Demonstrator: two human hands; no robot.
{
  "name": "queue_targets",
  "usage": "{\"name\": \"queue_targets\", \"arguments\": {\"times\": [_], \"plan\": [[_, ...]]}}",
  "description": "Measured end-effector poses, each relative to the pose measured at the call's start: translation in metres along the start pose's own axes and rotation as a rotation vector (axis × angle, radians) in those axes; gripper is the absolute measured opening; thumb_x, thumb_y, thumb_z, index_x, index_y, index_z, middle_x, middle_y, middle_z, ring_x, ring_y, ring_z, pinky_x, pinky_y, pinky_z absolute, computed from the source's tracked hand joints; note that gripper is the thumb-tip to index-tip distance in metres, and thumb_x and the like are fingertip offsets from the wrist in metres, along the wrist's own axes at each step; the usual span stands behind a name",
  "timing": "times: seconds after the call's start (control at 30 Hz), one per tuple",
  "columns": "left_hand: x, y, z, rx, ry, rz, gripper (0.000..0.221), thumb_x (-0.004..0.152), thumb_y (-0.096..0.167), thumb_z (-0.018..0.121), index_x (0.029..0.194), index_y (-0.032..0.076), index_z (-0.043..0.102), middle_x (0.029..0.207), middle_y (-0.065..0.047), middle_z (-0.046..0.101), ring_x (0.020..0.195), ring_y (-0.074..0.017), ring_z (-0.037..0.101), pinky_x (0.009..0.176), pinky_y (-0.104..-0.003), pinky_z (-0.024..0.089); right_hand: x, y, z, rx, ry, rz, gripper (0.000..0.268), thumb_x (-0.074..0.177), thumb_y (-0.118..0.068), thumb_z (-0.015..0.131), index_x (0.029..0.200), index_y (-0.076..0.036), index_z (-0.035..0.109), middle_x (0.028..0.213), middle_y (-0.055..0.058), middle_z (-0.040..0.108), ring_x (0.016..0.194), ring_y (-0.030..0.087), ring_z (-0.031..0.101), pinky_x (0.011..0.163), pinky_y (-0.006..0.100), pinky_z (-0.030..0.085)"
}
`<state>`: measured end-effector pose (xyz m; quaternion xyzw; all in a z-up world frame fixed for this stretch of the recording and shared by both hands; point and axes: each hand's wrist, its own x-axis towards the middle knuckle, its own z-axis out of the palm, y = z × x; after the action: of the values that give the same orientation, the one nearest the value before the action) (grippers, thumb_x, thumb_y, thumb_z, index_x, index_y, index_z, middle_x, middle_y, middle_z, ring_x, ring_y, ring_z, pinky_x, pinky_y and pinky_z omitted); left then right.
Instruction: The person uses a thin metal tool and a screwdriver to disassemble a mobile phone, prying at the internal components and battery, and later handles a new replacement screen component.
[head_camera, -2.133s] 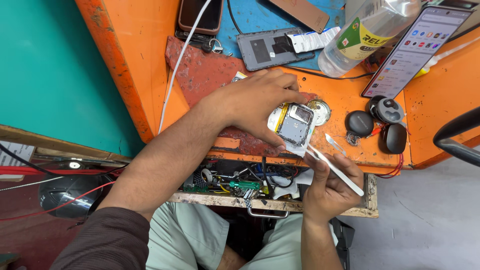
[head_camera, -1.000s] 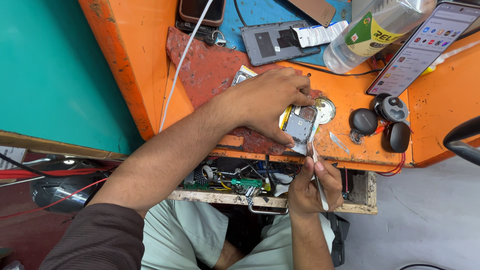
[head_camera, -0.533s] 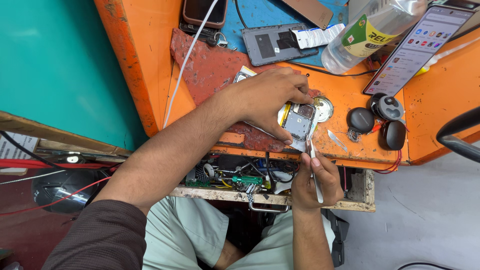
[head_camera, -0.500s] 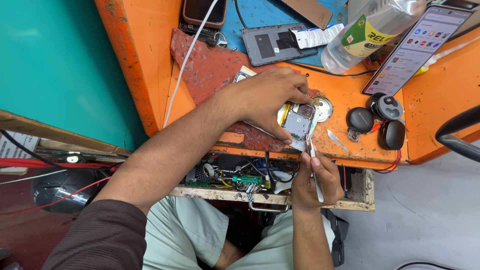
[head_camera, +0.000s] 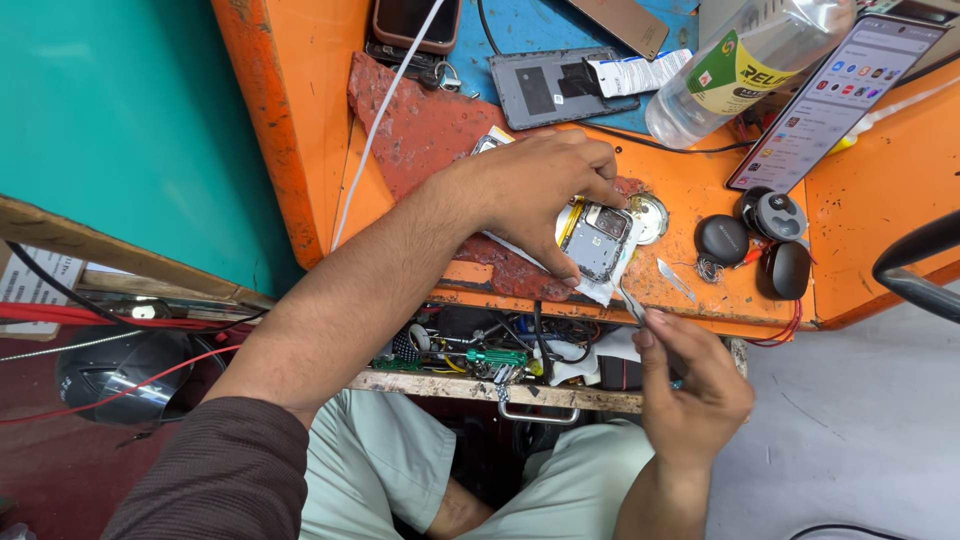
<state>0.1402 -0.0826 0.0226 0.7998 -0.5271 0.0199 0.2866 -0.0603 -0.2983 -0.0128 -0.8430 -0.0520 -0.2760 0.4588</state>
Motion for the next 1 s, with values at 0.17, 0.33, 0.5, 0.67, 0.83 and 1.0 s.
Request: {"name": "queue_targets", "arguments": {"times": [0.17, 0.33, 0.5, 0.67, 0.83, 1.0], "plan": [[0.000, -0.001, 0.001, 0.003, -0.017, -0.005, 0.094, 0.049, 0.059, 0.097, 0.128, 0.015, 0.071, 0.119, -0.006, 0.061, 0.116, -0.0292, 0.055, 0.100, -0.044, 0.043, 0.009, -0.019, 0.010, -0.502, -0.058, -0.245, 0.029, 0.091, -0.002, 0.078, 0.119, -0.005, 0.074, 0.106, 0.014, 0.072, 0.096, 0.026, 0.070, 0.084, 0.037, 0.055], [-0.001, -0.002, 0.001, -0.005, -0.015, 0.004, 0.091, 0.050, 0.056, 0.097, 0.127, 0.015, 0.072, 0.120, -0.005, 0.061, 0.117, -0.0285, 0.054, 0.101, -0.044, 0.042, 0.017, -0.009, 0.018, -0.605, -0.021, -0.281, 0.019, 0.096, -0.007, 0.081, 0.114, -0.013, 0.076, 0.099, 0.006, 0.072, 0.090, 0.025, 0.066, 0.080, 0.040, 0.049], [-0.001, 0.001, 0.000, -0.010, -0.027, -0.029, 0.090, 0.049, 0.055, 0.097, 0.126, 0.017, 0.072, 0.120, -0.005, 0.061, 0.118, -0.0279, 0.054, 0.102, -0.043, 0.042, 0.019, -0.003, 0.024, -0.672, -0.020, -0.312, 0.012, 0.098, -0.006, 0.077, 0.108, -0.008, 0.072, 0.097, 0.010, 0.069, 0.089, 0.029, 0.067, 0.078, 0.041, 0.050], [-0.001, 0.000, -0.001, -0.021, -0.021, -0.015, 0.086, 0.050, 0.051, 0.097, 0.125, 0.017, 0.073, 0.121, -0.005, 0.062, 0.118, -0.0281, 0.054, 0.102, -0.043, 0.043, 0.020, 0.000, 0.029, -0.400, -0.064, -0.230, 0.008, 0.105, -0.001, 0.071, 0.110, -0.002, 0.065, 0.105, 0.010, 0.071, 0.091, 0.022, 0.074, 0.075, 0.033, 0.059], [-0.001, -0.001, 0.000, -0.026, -0.033, -0.020, 0.088, 0.049, 0.052, 0.097, 0.126, 0.018, 0.073, 0.120, -0.005, 0.062, 0.118, -0.0277, 0.054, 0.103, -0.041, 0.043, 0.020, -0.001, 0.028, -0.263, -0.070, -0.188, 0.015, 0.097, 0.001, 0.079, 0.108, -0.001, 0.069, 0.097, 0.011, 0.065, 0.080, 0.014, 0.067, 0.063, 0.029, 0.053], [-0.001, 0.001, -0.002, -0.027, -0.042, -0.043, 0.089, 0.049, 0.054, 0.097, 0.127, 0.019, 0.072, 0.120, -0.004, 0.061, 0.118, -0.0273, 0.054, 0.102, -0.042, 0.043, 0.019, -0.002, 0.026, -0.282, -0.052, -0.156, 0.017, 0.096, -0.001, 0.080, 0.112, -0.004, 0.074, 0.091, 0.009, 0.060, 0.071, 0.011, 0.058, 0.057, 0.027, 0.045]]}}
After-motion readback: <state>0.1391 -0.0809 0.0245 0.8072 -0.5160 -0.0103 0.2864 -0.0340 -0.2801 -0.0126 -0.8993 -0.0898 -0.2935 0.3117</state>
